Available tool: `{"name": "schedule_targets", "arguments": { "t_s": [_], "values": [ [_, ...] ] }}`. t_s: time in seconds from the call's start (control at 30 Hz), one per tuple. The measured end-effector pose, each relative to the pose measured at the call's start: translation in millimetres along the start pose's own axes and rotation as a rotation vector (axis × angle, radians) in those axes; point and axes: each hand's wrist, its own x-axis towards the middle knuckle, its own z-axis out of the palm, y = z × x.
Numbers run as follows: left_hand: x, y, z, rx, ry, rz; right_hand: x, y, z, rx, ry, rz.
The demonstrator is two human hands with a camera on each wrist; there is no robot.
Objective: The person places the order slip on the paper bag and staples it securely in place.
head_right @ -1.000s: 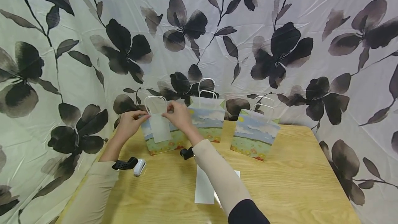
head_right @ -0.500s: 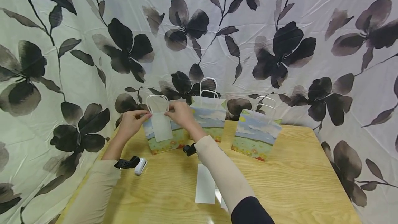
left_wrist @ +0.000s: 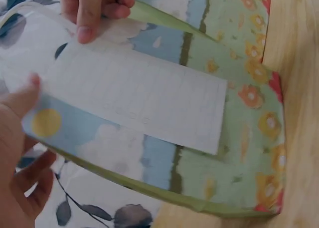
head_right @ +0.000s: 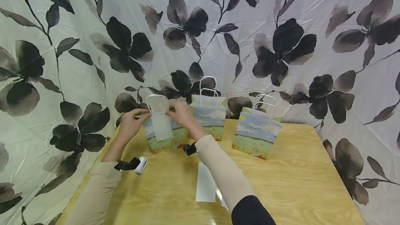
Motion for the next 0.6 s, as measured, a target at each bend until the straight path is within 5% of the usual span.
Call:
{"name": "schedule_targets", "arguments": {
  "t_s": [0.13, 0.23, 0.6],
  "values": [
    [-21.3, -9.1, -8.2, -0.126, 0.093, -0.07, 1, -2, -1, 0.034, -0.028, -0.018],
    [-39.9, -17.4, -12.6, -0.11, 0.124, -0.102, 1, -2, -2, 0.04, -0.014, -0.013],
    [-109.7, -56.9, 2.5, -0.071, 0.086, -0.145, 2, 5, -4, 0.051, -0.006, -0.007]
  ]
}}
